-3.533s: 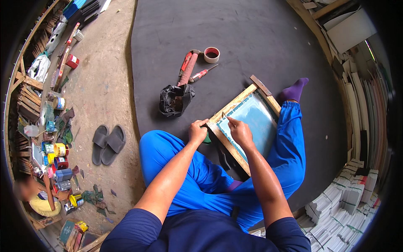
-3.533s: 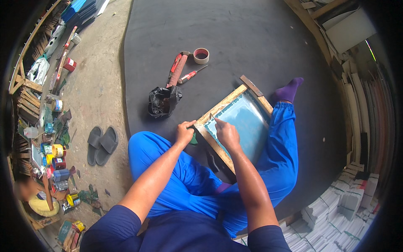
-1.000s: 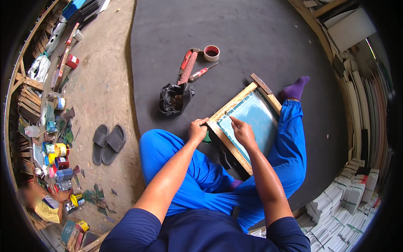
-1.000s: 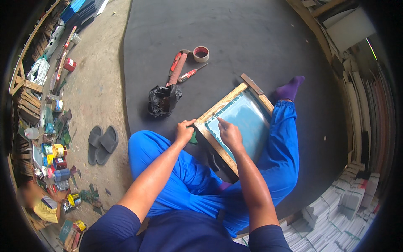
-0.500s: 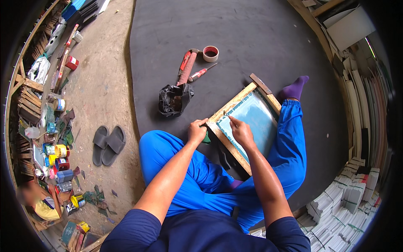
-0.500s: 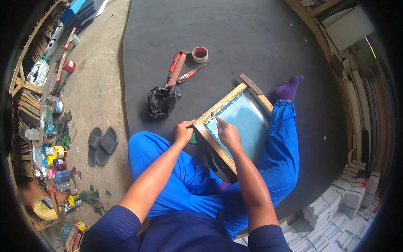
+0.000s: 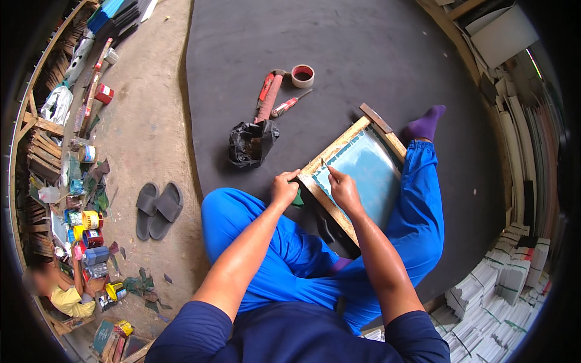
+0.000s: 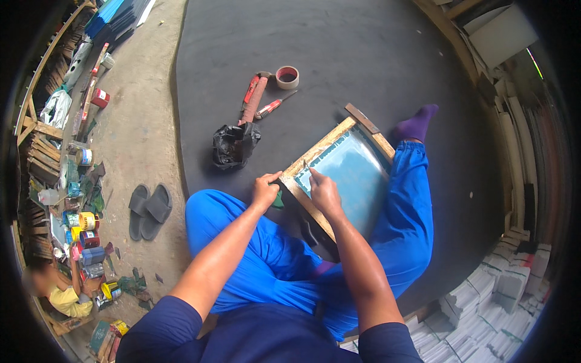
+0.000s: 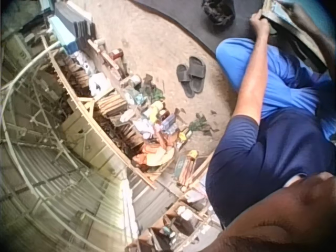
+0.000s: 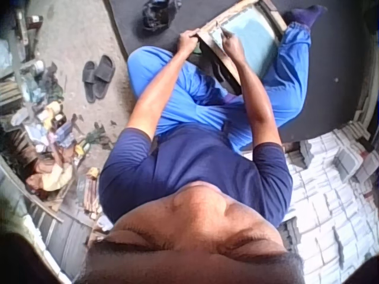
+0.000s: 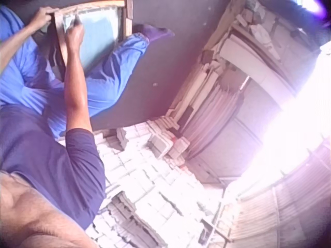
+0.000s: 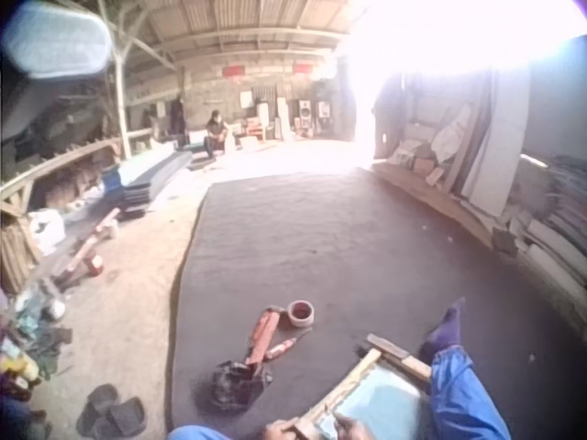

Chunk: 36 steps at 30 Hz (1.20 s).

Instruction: The person sits on the floor and applies a dark adhesive along the inner edge of a wooden frame using a small tool. They briefly stand to retrieve a green cloth, then resume applying the adhesive along the frame's perimeter.

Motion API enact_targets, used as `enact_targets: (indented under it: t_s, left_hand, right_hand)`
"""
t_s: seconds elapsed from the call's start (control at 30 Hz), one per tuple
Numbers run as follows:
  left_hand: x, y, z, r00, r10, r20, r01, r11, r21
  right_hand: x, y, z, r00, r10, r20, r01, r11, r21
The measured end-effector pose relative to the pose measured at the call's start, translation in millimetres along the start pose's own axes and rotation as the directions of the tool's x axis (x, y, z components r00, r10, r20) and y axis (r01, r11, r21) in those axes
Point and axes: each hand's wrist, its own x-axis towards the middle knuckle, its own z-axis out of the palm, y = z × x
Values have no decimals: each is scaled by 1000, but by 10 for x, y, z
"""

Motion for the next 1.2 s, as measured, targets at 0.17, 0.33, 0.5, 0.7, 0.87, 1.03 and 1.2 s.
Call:
enact_targets:
  t_s: [0.17,0.33,0.5,0.7,0.87,1.03,1.2]
  left_hand:
    - [15,-38,-1,999,-32,-1,32,999,-3]
    - [23,-93,46,1000,-3,-15,3,1000,-6]
    - [1,37,19,999,-37,-10,37,999,4]
    - [34,-51,47,1000,7,-14,-7,1000,-30]
    - [24,-90,14,1000,1,-18,-2,1000,-16]
    - [40,-72,56,1000,9,-9,-9,1000,-20]
    - [49,-91,37,1000,-27,-3,27,998,-49]
  right_hand:
    - [-107,-243,-56,997,81,-2,-80,990,-114]
    - [-70,-169,106,995,86,-52,-89,994,-70]
    - [-81,-105,564,958,161,-239,-105,967,230]
    - [15,143,1016,881,59,-470,118,934,337]
    - [-147,-353,551,821,511,254,-429,259,865]
    - [-36,74,298,901,354,250,-411,514,753]
    - [-178,-38,157,996,32,-86,-26,997,70]
